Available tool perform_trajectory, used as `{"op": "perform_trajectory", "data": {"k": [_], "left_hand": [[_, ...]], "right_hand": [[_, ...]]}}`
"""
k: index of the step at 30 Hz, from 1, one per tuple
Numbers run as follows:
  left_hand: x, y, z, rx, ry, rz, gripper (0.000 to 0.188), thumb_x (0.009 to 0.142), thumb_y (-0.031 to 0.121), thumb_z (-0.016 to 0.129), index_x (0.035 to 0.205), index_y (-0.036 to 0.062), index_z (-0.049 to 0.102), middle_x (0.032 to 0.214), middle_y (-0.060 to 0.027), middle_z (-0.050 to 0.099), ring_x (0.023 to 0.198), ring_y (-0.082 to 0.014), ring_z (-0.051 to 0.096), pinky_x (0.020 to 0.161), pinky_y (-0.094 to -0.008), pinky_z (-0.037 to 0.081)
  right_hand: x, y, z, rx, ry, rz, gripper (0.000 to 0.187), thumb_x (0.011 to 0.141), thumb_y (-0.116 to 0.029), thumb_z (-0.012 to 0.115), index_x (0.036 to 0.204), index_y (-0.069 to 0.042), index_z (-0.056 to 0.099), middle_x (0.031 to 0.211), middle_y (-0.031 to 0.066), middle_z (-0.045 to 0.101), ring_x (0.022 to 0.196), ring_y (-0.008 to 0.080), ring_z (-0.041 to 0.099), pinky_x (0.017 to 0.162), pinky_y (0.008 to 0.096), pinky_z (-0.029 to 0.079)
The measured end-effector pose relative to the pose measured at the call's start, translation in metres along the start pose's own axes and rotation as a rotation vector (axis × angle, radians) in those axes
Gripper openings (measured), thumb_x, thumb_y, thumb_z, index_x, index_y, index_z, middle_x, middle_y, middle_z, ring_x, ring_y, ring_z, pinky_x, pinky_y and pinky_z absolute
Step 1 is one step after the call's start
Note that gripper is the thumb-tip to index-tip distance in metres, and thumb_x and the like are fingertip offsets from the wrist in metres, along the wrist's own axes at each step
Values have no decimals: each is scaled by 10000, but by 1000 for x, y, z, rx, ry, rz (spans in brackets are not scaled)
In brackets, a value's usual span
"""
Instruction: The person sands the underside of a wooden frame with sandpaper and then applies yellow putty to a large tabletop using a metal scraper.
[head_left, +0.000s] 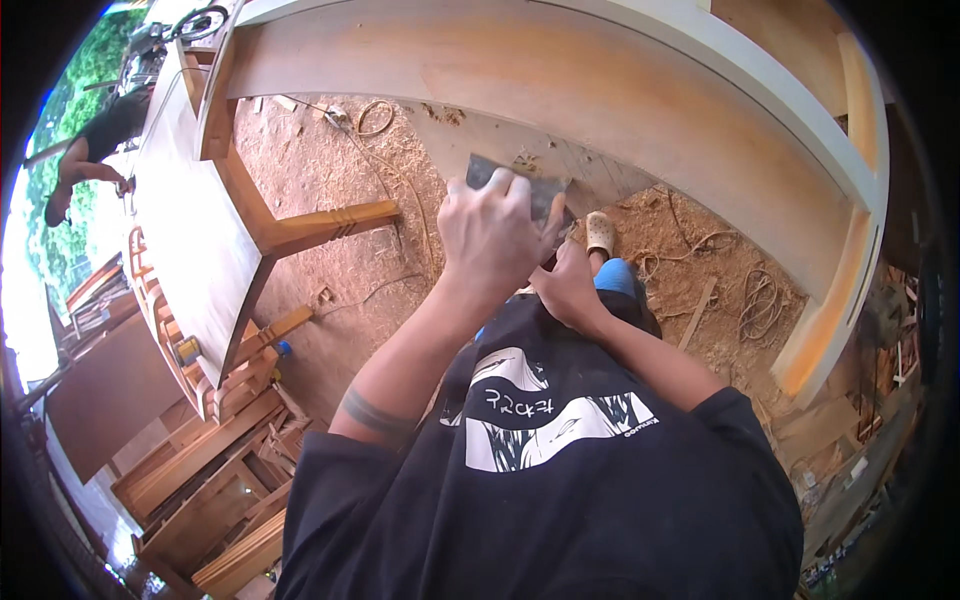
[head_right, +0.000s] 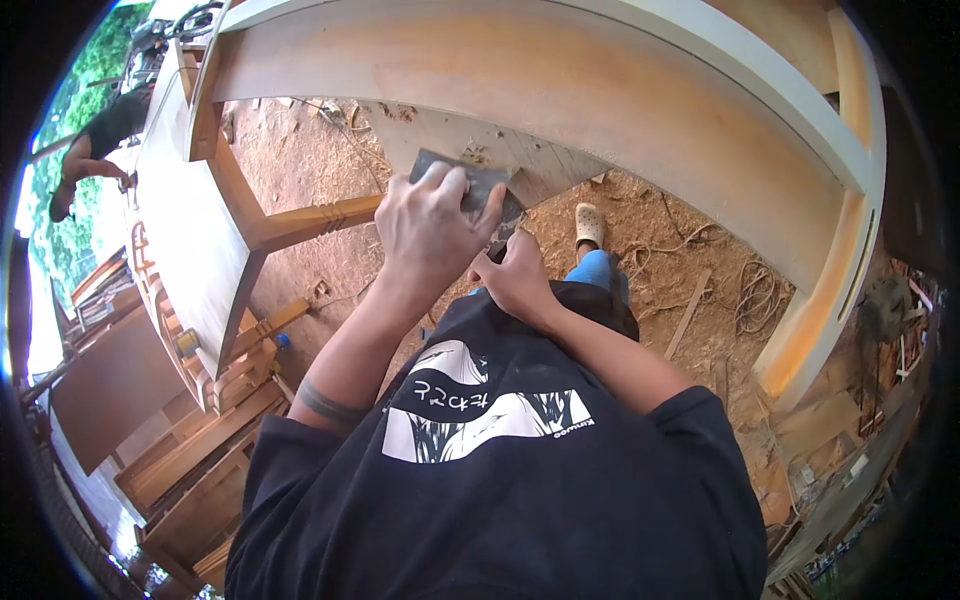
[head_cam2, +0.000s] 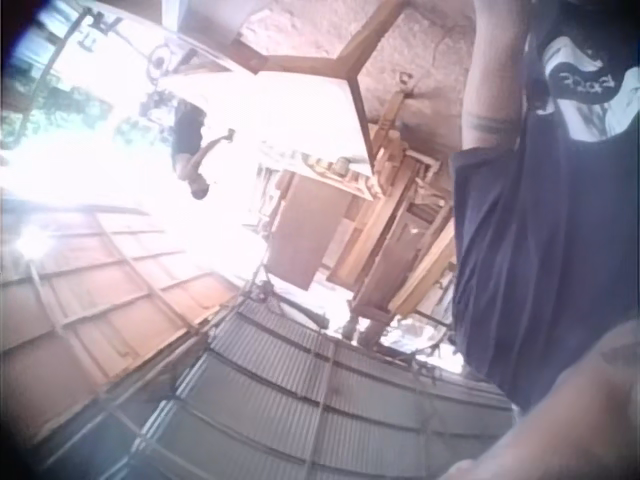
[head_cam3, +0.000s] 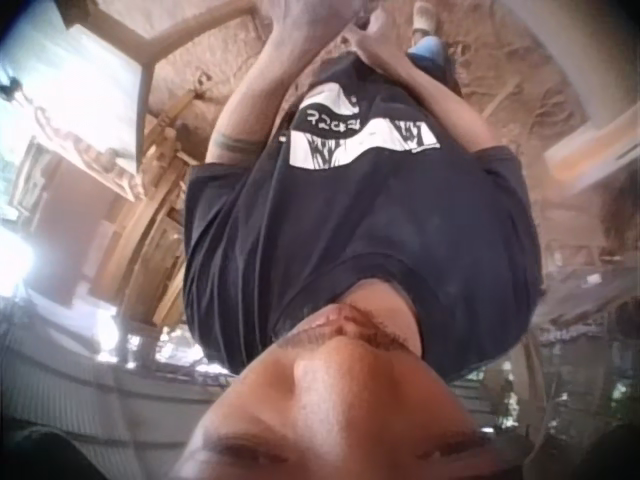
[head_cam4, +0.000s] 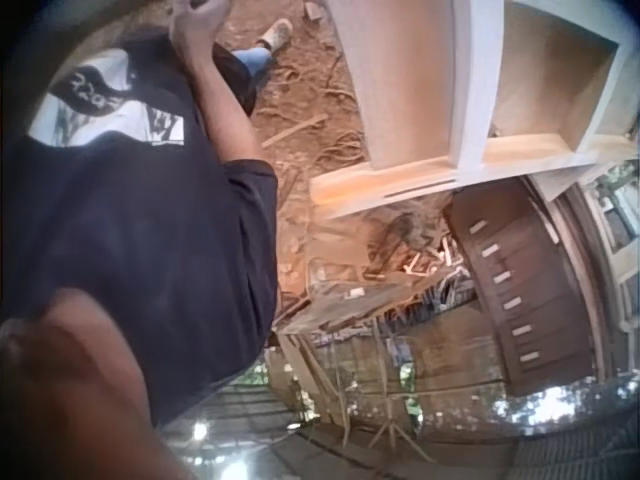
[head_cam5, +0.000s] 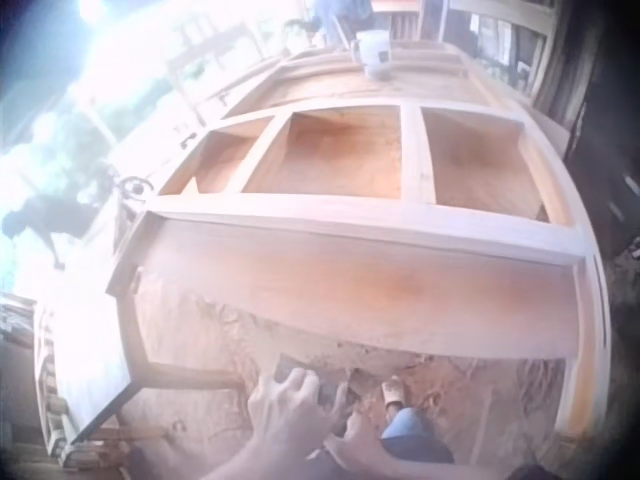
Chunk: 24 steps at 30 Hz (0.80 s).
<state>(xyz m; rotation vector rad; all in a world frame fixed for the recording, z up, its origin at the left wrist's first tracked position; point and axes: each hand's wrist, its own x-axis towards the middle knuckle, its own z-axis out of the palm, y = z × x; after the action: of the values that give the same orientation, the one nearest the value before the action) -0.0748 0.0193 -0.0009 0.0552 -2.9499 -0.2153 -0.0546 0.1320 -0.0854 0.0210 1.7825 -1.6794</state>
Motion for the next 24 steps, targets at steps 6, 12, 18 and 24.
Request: {"op": "perform_trajectory", "data": {"k": [6, 12, 18, 24], "left_hand": [[-10, -5, -4, -31, 28, 21, 351, 754, 377, 705, 677, 42, 633, 739, -106, 649, 623, -324, 599, 535, -401, 488], [-5, -2, -6, -21, -68, -47, 326, 745, 351, 721, 672, 49, 625, 772, -90, 656, 691, -315, 599, 569, -396, 493], [-60, -4, -22, -28, -91, -15, 309, 734, 332, 731, 763, 32, 662, 808, -89, 662, 721, -313, 595, 591, -391, 501], [-19, -2, -6, 12, -46, -37, 336, 733, 339, 724, 820, 17, 685, 768, -97, 652, 703, -323, 592, 566, -396, 499]], "right_hand": [[6, 0, 1, -52, 70, -72, 230, 758, -147, 672, 611, 20, 615, 557, 104, 623, 487, 139, 586, 480, 298, 447], [4, 9, 0, 85, -13, 2, 222, 740, -135, 669, 638, 48, 594, 544, 102, 598, 486, 141, 567, 486, 311, 447], [-4, 0, 0, -257, 158, -41, 271, 767, -168, 679, 640, 54, 589, 539, 85, 575, 495, 115, 536, 493, 312, 447], [-7, -27, -6, -139, 2, 104, 269, 794, -200, 673, 714, 47, 604, 655, 87, 628, 598, 100, 565, 528, 312, 456]]}}
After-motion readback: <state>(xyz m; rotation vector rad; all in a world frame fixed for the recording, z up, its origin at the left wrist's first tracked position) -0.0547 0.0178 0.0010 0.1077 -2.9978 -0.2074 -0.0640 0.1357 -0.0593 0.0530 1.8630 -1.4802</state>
